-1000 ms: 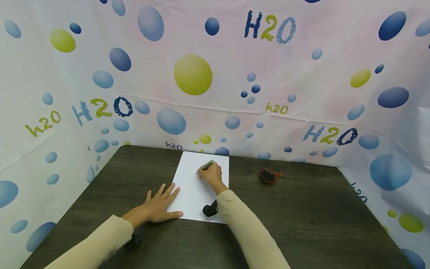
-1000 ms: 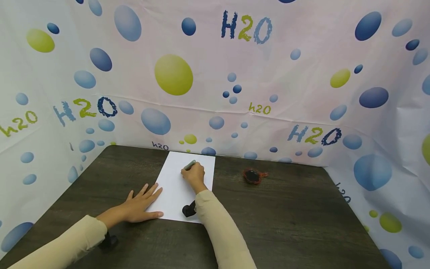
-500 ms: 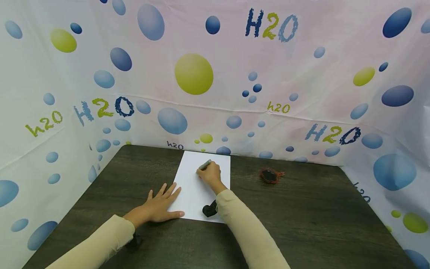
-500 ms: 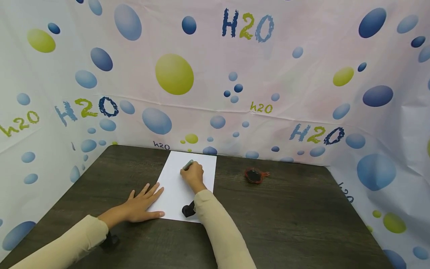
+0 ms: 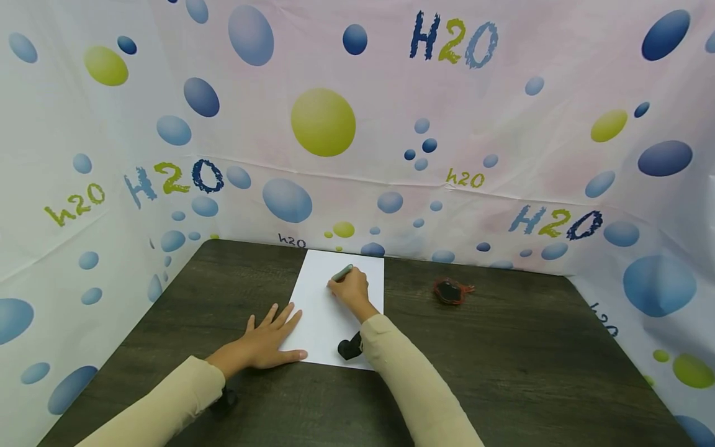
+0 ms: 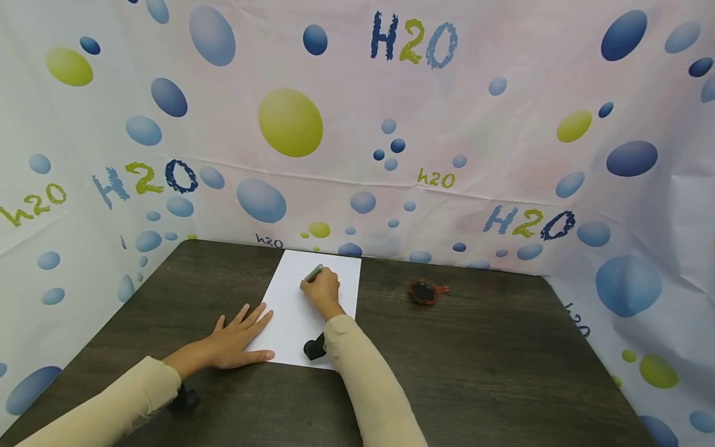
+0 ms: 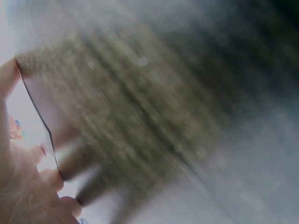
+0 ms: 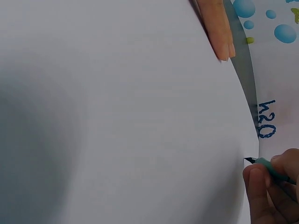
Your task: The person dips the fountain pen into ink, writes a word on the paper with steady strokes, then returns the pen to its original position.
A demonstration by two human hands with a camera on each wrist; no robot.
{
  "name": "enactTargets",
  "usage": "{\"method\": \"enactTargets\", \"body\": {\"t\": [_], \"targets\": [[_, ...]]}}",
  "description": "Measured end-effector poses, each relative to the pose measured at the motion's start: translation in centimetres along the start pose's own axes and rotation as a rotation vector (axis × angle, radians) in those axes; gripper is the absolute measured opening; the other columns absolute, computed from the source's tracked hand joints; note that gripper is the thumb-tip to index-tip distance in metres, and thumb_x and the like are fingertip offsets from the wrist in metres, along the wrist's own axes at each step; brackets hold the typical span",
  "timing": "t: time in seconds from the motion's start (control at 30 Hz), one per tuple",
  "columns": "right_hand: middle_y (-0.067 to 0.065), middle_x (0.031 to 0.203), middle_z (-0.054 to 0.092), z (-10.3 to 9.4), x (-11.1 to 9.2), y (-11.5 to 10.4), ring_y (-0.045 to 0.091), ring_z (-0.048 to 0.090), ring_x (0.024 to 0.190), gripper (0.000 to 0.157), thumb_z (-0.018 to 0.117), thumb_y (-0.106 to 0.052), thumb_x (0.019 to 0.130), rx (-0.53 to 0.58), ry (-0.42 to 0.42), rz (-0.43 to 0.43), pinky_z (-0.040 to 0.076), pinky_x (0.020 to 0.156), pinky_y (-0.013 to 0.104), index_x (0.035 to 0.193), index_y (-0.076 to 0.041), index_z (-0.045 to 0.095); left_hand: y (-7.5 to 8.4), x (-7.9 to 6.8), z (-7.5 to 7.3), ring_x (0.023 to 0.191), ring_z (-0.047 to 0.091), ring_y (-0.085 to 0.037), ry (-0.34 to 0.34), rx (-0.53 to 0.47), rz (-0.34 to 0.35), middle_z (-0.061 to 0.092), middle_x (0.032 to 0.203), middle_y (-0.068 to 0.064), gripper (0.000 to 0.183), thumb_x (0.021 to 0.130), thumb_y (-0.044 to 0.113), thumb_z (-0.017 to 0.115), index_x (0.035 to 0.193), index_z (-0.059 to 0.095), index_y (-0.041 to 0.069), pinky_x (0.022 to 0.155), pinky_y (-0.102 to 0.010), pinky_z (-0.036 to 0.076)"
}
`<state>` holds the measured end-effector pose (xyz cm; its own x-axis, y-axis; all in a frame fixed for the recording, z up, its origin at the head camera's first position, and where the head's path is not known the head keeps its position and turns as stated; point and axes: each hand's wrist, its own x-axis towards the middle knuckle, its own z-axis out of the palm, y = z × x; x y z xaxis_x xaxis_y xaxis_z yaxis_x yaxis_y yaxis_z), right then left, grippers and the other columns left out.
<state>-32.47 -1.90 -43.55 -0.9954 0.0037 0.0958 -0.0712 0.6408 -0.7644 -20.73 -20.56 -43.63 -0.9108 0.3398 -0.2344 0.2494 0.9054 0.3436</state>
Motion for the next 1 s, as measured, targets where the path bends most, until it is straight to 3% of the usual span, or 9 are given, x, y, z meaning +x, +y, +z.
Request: {"method": "enactTargets", "body": {"t": [0.53, 1.0], "targets": [[0.002, 0.051, 0.064, -0.46, -0.06, -0.01, 0.013, 0.057, 0.051, 0.019, 0.072, -0.016, 0.079, -0.025, 0.020, -0.010, 0.049, 0.063, 0.031, 0.062, -0.007, 0.068, -0.02, 0.27, -0.01, 0.144, 0.004, -0.046, -0.004, 0.005, 0.011, 0.008, 0.161, -0.014, 0.091, 0.088, 0.066, 0.051, 0.154, 0.021, 0.012, 0.101, -0.077, 0.001], [0.001, 0.052, 0.064, -0.79, -0.13, 0.44, 0.012, 0.057, 0.048, 0.016, 0.072, -0.014, 0.080, 0.014, 0.000, 0.025, 0.044, 0.053, 0.024, 0.067, -0.007, 0.066, 0.12, 0.10, 0.08, 0.144, 0.005, -0.047, -0.013, 0.008, 0.003, 0.009, 0.160, -0.015, 0.090, 0.088, 0.065, 0.052, 0.154, 0.021, 0.011, 0.101, -0.077, 0.002]]}}
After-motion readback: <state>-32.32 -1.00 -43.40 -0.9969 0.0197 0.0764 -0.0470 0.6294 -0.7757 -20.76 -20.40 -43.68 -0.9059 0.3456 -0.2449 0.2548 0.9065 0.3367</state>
